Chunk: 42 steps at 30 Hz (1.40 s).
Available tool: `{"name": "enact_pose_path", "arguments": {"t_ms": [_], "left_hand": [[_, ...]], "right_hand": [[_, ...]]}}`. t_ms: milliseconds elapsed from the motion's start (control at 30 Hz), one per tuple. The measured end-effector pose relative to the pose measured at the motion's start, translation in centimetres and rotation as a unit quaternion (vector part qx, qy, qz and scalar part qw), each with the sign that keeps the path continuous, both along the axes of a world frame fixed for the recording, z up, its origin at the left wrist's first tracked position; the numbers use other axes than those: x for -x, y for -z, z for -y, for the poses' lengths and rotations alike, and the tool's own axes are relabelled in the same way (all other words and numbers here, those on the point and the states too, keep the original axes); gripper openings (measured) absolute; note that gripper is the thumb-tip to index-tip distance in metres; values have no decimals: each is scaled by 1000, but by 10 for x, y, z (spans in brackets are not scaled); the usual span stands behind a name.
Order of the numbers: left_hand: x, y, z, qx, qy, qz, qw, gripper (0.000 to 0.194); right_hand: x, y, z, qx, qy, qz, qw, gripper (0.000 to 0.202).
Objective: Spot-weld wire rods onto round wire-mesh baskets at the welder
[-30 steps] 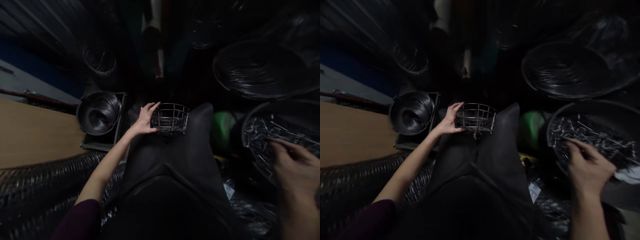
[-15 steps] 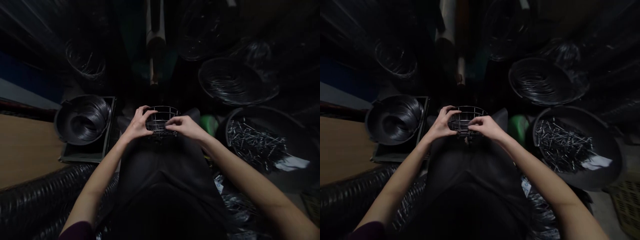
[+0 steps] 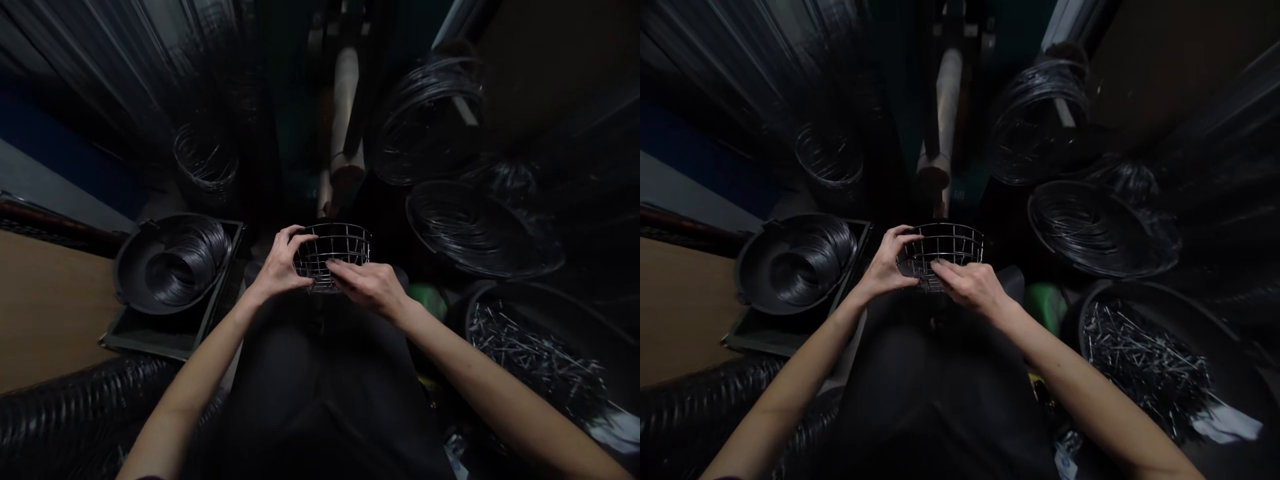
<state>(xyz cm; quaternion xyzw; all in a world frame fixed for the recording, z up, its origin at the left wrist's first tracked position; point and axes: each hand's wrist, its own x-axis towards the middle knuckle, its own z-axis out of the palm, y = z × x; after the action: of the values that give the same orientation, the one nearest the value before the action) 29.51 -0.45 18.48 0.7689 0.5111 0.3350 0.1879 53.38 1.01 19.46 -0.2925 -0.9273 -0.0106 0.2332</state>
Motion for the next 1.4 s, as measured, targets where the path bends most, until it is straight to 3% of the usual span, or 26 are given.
{"name": "enact_pose_path", "arguments": {"t_ms": [200, 900, 1067, 1200, 1267, 1400], "left_hand": [[-7, -1, -9, -25, -17, 15, 999, 81], [4, -2, -39, -33, 6, 19, 999, 81], [6, -5, -39, -41, 16, 48, 998, 78], [6, -6, -45, -31, 13, 89, 996, 86], [7, -5, -53, -28, 15, 109, 994, 94], [10, -3, -70, -33, 20, 130, 991, 101]], "right_hand": [[-3, -2, -16, -63, -30, -39, 997, 24], [3, 3, -42, 13, -19, -51, 998, 26], [2, -6, -31, 40, 24, -42, 998, 28], [-1, -11, -20, 5, 140, -92, 986, 23], [1, -12, -22, -7, 183, -107, 977, 25], [7, -12, -35, 14, 201, -132, 971, 34]]}}
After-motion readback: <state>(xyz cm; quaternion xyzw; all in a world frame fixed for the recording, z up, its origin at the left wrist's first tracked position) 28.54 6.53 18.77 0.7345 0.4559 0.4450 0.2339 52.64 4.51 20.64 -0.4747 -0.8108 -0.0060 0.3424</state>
